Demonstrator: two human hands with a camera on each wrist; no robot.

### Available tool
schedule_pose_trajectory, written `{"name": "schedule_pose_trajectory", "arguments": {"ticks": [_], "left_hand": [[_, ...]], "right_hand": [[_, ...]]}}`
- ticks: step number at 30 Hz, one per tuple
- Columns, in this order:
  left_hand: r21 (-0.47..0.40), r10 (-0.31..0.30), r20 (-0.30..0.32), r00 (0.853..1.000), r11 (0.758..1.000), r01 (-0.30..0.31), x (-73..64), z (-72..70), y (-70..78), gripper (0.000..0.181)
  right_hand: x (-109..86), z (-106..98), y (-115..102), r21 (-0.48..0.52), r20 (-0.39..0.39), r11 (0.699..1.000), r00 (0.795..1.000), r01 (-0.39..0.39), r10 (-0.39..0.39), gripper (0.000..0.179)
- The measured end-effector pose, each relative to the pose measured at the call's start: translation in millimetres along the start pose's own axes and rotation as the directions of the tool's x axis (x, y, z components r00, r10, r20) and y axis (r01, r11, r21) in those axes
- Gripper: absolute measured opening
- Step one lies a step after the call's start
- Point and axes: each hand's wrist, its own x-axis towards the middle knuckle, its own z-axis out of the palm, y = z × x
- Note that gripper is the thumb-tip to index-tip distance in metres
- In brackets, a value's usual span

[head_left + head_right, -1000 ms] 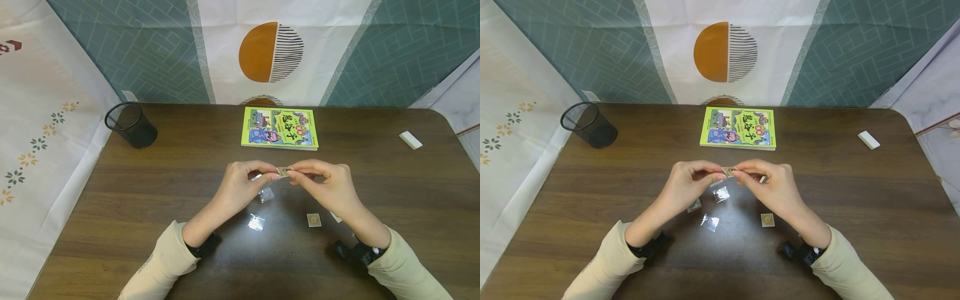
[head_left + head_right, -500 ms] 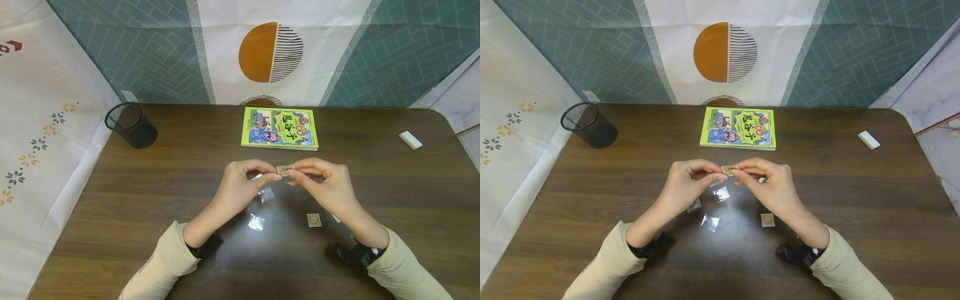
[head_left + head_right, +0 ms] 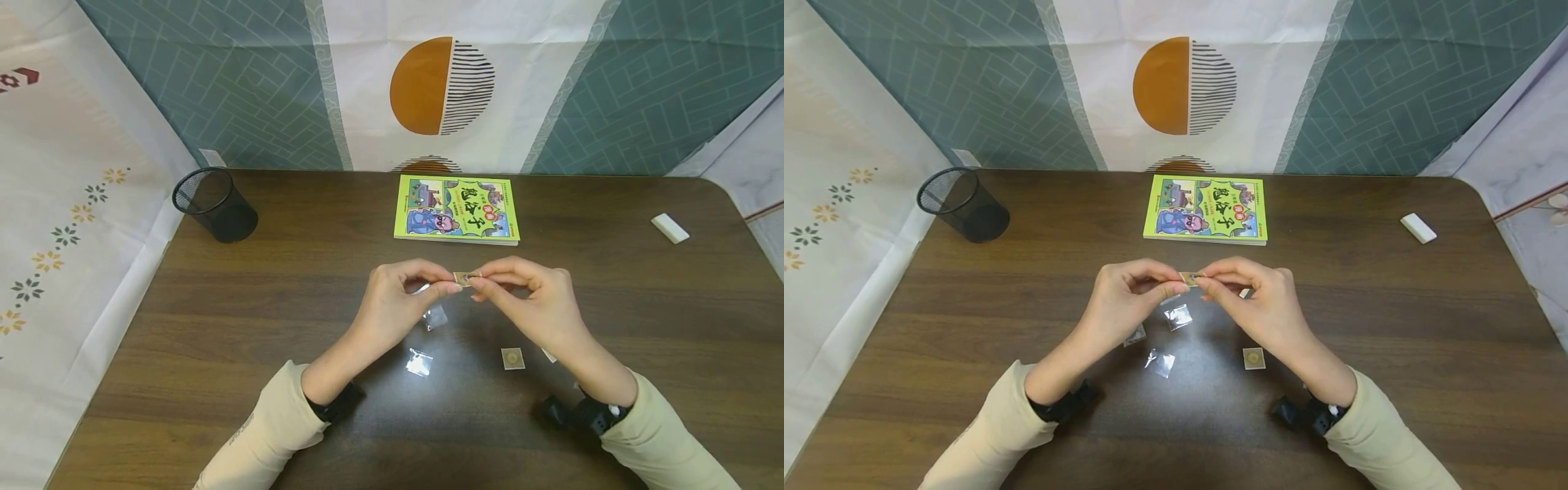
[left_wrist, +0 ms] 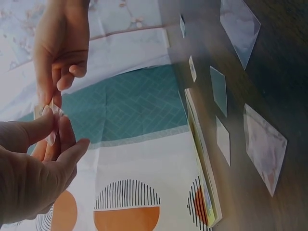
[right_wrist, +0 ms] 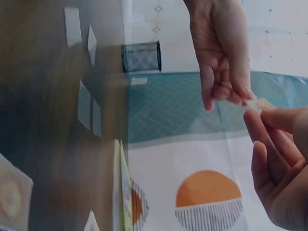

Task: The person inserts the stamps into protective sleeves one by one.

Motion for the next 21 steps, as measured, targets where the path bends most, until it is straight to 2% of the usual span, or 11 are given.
{"name": "schedule_pose_trajectory", "arguments": {"ticks": [9,21], "left_hand": [[0.012,0.013,0.048,0.999,1.000,-0.013,0.3,-2.8,-0.6,0.010],[-0.006,-0.029,0.028,0.999,1.000,0.030,-1.4,-1.7,0.9,0.012]], "right_hand": [[1.7,-4.5,0.3,-0.041,0.038,0.998,0.998,0.045,-0.043,0.022],[-0.2,-1.9,0.0,-0.065,0.029,0.998,0.999,0.026,-0.025,0.021]]}}
